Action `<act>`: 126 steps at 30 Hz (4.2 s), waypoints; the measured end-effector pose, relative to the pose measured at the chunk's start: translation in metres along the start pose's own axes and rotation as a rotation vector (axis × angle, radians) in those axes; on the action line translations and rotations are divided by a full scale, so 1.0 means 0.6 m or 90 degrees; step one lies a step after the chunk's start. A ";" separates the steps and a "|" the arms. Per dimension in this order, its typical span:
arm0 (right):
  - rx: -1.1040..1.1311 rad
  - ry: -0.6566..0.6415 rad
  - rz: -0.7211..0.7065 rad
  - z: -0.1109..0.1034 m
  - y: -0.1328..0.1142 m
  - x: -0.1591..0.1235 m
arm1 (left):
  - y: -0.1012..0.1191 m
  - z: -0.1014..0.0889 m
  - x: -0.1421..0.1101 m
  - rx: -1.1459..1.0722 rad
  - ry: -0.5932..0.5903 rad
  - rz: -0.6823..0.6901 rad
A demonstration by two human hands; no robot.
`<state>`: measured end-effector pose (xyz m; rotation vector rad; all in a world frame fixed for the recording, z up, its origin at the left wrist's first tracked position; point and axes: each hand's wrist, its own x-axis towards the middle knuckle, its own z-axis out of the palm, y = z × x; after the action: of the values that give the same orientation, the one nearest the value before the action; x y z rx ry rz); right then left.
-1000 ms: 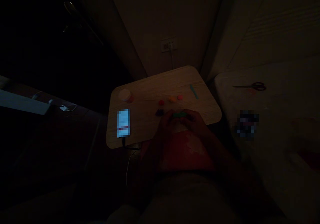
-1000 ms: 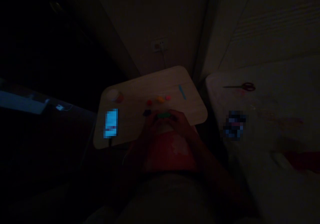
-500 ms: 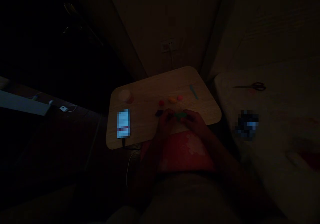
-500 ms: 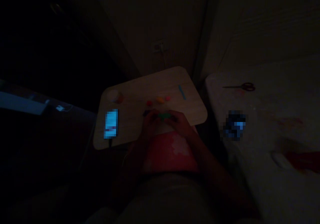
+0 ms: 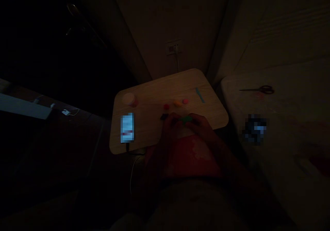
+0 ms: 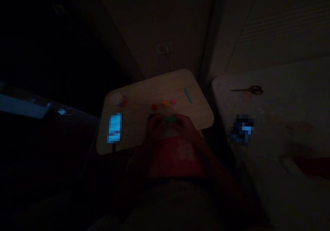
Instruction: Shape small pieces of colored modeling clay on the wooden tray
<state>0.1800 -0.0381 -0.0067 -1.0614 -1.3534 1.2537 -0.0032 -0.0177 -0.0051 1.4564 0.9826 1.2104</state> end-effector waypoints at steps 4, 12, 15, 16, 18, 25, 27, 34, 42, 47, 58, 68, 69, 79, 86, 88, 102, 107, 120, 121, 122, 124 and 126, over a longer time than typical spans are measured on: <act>0.003 -0.005 0.006 0.001 -0.001 0.000 | 0.003 0.000 0.001 -0.027 0.034 0.024; 0.000 -0.011 0.008 0.002 -0.011 -0.001 | 0.005 -0.001 0.001 0.000 0.035 -0.002; -0.001 -0.007 0.014 0.003 -0.007 -0.002 | 0.006 0.001 0.001 0.002 0.052 -0.013; -0.008 -0.005 0.015 0.003 -0.005 -0.002 | 0.006 0.001 0.001 0.002 0.055 -0.012; -0.023 -0.003 0.014 0.002 -0.003 -0.001 | 0.006 0.001 0.002 0.001 0.054 -0.002; -0.030 -0.022 -0.010 0.000 -0.009 0.000 | 0.003 -0.002 0.005 -0.004 -0.007 0.011; -0.033 -0.019 -0.011 -0.001 -0.007 -0.001 | 0.001 -0.002 0.004 -0.004 -0.018 0.015; -0.041 -0.019 -0.004 0.000 -0.004 -0.001 | 0.005 0.002 0.000 -0.035 -0.004 0.008; -0.068 -0.043 -0.031 0.000 -0.012 0.001 | 0.019 0.001 0.003 0.017 -0.031 0.020; -0.116 -0.049 -0.041 -0.001 -0.009 0.001 | 0.020 0.002 0.003 0.036 -0.055 0.031; -0.089 -0.038 -0.035 0.002 -0.019 0.000 | 0.008 0.004 0.002 -0.041 0.006 0.003; -0.108 -0.036 -0.032 0.002 -0.012 0.001 | 0.009 0.008 0.005 -0.041 -0.004 -0.047; -0.108 -0.039 -0.032 0.002 -0.013 0.001 | 0.009 0.008 0.005 -0.039 -0.005 -0.054; -0.098 -0.036 -0.023 0.001 -0.015 0.001 | 0.003 0.009 0.004 -0.038 0.001 -0.053; -0.102 -0.034 -0.041 0.002 -0.014 0.002 | 0.010 0.003 0.000 -0.020 0.016 -0.039; -0.100 -0.032 -0.035 0.003 -0.012 0.001 | 0.012 0.002 -0.001 -0.010 0.016 -0.047; -0.080 -0.025 -0.018 0.004 -0.015 0.000 | 0.007 0.002 0.000 -0.024 0.035 -0.043; -0.057 0.006 -0.011 0.006 -0.012 -0.001 | 0.000 0.003 0.000 -0.041 0.052 -0.038; -0.061 0.015 0.000 0.005 -0.013 0.000 | 0.006 0.002 0.000 -0.032 0.048 -0.045; -0.059 0.016 0.002 0.005 -0.014 0.000 | 0.006 0.002 0.000 -0.030 0.043 -0.046; -0.056 0.017 0.004 0.005 -0.013 -0.001 | 0.005 0.002 0.000 -0.028 0.039 -0.045; -0.039 0.029 0.006 0.006 -0.011 -0.001 | 0.003 0.001 0.000 -0.024 0.035 -0.044; -0.017 0.050 0.006 0.006 -0.008 0.000 | 0.000 0.002 0.001 -0.022 0.030 -0.043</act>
<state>0.1763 -0.0392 -0.0018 -1.1253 -1.3104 1.1905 -0.0022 -0.0174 -0.0049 1.3623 1.0298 1.2122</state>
